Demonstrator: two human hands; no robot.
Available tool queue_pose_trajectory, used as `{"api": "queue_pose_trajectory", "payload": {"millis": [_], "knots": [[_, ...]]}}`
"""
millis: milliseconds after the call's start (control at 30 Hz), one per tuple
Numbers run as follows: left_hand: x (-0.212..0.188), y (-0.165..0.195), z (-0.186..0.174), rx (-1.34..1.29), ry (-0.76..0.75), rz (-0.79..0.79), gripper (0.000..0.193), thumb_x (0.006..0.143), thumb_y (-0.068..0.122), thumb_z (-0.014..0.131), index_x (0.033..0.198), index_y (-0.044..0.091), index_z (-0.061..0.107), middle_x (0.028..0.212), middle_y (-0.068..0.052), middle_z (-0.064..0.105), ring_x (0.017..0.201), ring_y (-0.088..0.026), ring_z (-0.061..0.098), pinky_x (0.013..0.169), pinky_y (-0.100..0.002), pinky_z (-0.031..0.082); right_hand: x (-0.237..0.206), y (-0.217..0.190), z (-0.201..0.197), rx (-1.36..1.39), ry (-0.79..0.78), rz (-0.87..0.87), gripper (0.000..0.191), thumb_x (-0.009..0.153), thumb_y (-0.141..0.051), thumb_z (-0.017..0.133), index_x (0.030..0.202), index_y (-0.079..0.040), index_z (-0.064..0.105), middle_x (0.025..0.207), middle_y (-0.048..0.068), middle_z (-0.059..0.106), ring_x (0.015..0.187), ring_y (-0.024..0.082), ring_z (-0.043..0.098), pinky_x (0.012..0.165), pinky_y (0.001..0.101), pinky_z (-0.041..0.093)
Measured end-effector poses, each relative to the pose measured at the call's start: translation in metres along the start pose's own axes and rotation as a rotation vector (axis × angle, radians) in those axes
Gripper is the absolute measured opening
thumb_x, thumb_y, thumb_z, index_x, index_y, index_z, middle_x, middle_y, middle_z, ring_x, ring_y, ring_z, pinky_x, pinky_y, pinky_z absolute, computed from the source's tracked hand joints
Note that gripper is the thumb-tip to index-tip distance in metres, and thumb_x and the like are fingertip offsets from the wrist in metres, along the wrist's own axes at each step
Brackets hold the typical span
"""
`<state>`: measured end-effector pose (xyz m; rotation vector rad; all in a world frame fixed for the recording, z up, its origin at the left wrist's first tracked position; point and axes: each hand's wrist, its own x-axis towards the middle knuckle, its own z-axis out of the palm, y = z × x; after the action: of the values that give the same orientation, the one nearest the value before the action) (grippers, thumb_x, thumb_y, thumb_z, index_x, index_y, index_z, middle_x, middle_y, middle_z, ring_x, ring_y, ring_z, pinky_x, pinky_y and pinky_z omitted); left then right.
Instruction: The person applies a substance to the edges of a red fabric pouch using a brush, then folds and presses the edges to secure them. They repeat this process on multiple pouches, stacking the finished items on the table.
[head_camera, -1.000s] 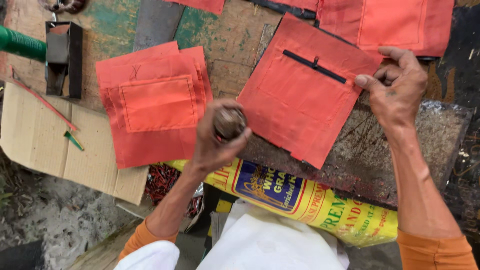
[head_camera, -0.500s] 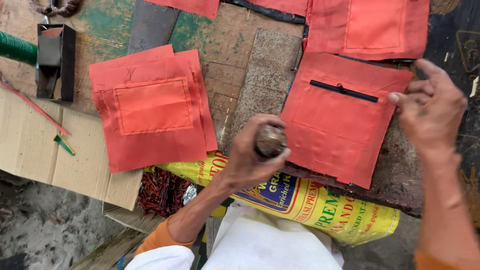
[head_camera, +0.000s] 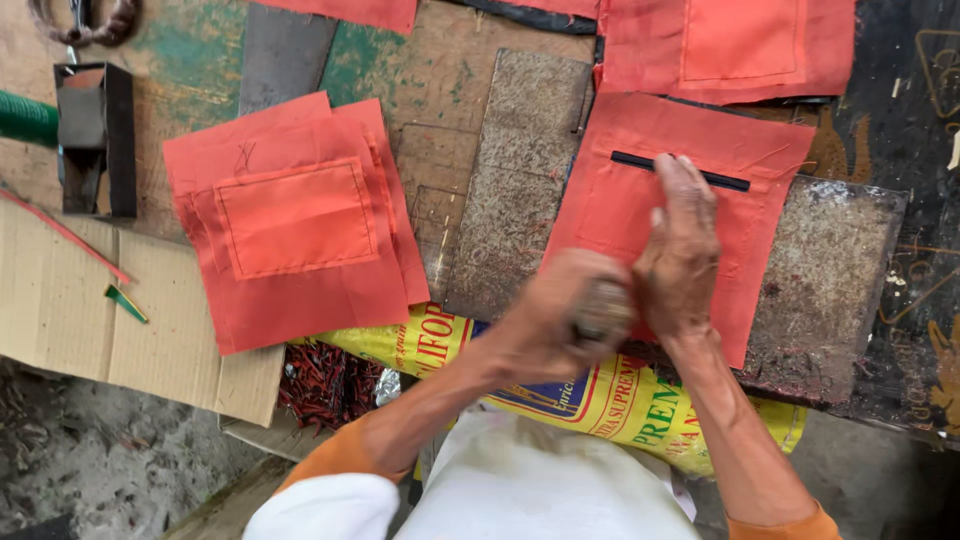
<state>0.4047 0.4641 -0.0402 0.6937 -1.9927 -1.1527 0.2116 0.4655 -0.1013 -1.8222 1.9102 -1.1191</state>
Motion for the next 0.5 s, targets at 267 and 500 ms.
{"api": "queue_pose_trajectory", "payload": {"millis": [267, 500], "knots": [[-0.021, -0.017, -0.028, 0.03, 0.041, -0.082, 0.048, 0.087, 0.003, 0.08, 0.126, 0.006, 0.053, 0.122, -0.013, 0.06, 0.113, -0.027, 0.066, 0.102, -0.036, 0.056, 0.008, 0.009, -0.022, -0.015, 0.062, -0.022, 0.043, 0.098, 0.001, 0.064, 0.14, 0.001, 0.059, 0.145, 0.022, 0.061, 0.141, 0.036, 0.054, 0.124, 0.0457, 0.039], [-0.065, 0.011, -0.062, -0.103, 0.365, -0.293, 0.05, 0.087, 0.0, 0.08, 0.126, 0.004, 0.051, 0.126, -0.012, 0.06, 0.112, -0.018, 0.065, 0.098, -0.032, 0.057, 0.037, 0.037, -0.04, 0.014, 0.178, 0.21, 0.055, 0.087, -0.001, 0.084, 0.137, -0.004, 0.062, 0.133, 0.013, 0.053, 0.13, 0.029, 0.054, 0.116, 0.0405, 0.045]]}}
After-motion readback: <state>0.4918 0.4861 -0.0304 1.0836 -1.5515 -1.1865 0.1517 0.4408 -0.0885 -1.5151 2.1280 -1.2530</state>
